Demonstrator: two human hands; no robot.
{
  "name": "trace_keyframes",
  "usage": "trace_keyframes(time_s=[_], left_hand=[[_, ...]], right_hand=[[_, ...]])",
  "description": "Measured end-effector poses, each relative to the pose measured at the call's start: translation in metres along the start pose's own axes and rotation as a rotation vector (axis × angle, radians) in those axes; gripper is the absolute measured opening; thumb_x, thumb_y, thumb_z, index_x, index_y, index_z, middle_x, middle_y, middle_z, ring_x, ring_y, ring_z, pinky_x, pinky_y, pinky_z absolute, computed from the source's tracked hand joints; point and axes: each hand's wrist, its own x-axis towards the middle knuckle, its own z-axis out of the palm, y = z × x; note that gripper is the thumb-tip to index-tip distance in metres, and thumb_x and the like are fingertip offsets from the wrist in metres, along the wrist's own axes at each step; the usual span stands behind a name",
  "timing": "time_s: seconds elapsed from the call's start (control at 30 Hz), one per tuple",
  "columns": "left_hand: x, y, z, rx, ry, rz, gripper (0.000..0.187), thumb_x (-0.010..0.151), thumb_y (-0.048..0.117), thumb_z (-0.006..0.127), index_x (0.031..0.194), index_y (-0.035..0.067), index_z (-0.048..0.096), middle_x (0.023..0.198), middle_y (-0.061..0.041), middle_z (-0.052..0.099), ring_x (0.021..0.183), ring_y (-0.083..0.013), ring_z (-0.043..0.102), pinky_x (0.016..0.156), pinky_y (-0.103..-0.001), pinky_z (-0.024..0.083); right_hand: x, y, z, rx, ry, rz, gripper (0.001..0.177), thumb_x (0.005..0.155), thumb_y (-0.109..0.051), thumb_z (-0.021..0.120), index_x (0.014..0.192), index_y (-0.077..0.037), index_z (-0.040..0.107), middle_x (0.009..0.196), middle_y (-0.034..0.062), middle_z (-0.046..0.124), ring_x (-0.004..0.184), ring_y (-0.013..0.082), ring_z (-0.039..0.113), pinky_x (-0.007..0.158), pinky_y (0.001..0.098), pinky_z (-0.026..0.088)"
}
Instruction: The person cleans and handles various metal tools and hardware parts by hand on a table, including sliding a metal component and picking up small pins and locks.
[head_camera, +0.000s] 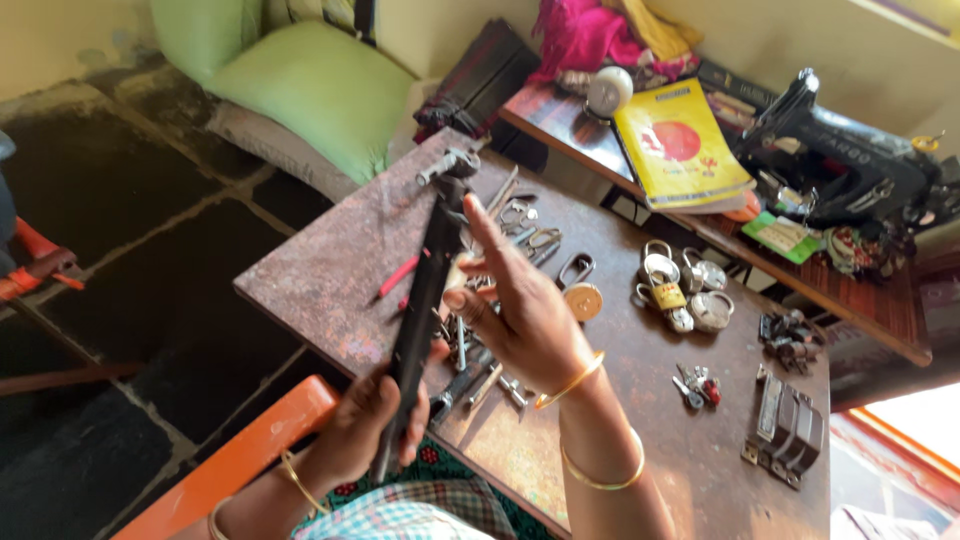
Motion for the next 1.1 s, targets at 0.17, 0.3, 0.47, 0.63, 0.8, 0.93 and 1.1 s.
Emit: trace_keyframes(time_s=[0.17,0.3,0.47,0.63,0.8,0.93,1.1], left_hand=[[0.02,0.026,0.003,0.167,0.309,0.08,0.067,0.097,0.041,0.058,0.151,0.007,0.042,0.071,-0.001,0.06,0.052,-0.0075,0.058,0.046,-0.022,0.052],[0.035,0.043,-0.028,0.289,0.554,-0.112,0.061,0.092,0.016,0.065,0.149,0.006,0.044,0.071,-0.002,0.059,0.051,-0.0082,0.056,0.047,-0.024,0.051],[0.053,0.038,-0.091,0.515,0.57,-0.152,0.035,0.089,0.007,0.064,0.123,0.004,0.056,0.072,-0.004,0.065,0.054,-0.0094,0.06,0.051,-0.026,0.053],[0.087,0.029,-0.162,0.917,0.619,-0.2,0.01,0.083,0.013,0.072,0.084,0.007,0.065,0.062,-0.003,0.059,0.053,-0.0131,0.052,0.048,-0.03,0.041],[0.121,0.012,-0.219,0.805,0.479,-0.119,0.015,0.083,0.018,0.074,0.08,0.006,0.066,0.065,0.001,0.055,0.055,-0.0103,0.048,0.049,-0.029,0.038],[0.133,-0.003,-0.244,1.015,0.494,-0.17,0.022,0.08,0.016,0.078,0.094,-0.001,0.076,0.067,-0.005,0.065,0.058,-0.012,0.056,0.054,-0.028,0.044],[0.14,-0.014,-0.251,0.736,0.509,0.003,0.064,0.075,0.008,0.077,0.136,-0.001,0.059,0.088,-0.001,0.072,0.069,-0.0062,0.062,0.061,-0.024,0.05]], right_hand=[[-0.011,-0.01,-0.03,-0.066,0.207,-0.04,0.069,0.104,-0.026,0.068,0.161,-0.008,0.033,0.158,0.0187,0.052,0.117,0.0258,0.073,0.091,0.0349,0.066],[-0.023,-0.028,-0.058,-0.187,0.293,0.0,0.068,0.102,-0.029,0.07,0.158,-0.006,0.039,0.149,0.0189,0.061,0.116,0.0269,0.074,0.093,0.0372,0.064],[-0.022,-0.032,-0.076,-0.379,0.182,0.12,0.056,0.098,-0.031,0.071,0.146,-0.007,0.053,0.128,0.0141,0.074,0.106,0.0238,0.077,0.087,0.0355,0.062],[-0.017,-0.027,-0.07,-0.52,0.163,0.147,0.055,0.094,-0.032,0.073,0.141,-0.008,0.057,0.12,0.0132,0.076,0.1,0.0244,0.077,0.083,0.0364,0.061],[-0.014,-0.026,-0.066,-0.5,0.127,0.13,0.055,0.09,-0.034,0.073,0.138,-0.011,0.059,0.112,0.0137,0.077,0.097,0.0245,0.078,0.08,0.0371,0.061],[-0.005,-0.02,-0.06,-0.556,0.085,0.202,0.054,0.091,-0.037,0.071,0.138,-0.014,0.058,0.112,0.0132,0.077,0.093,0.0271,0.077,0.073,0.0377,0.06],[0.004,-0.001,-0.048,-0.627,0.036,0.202,0.053,0.094,-0.04,0.068,0.138,-0.013,0.057,0.112,0.0146,0.076,0.091,0.03,0.076,0.072,0.0392,0.058]])
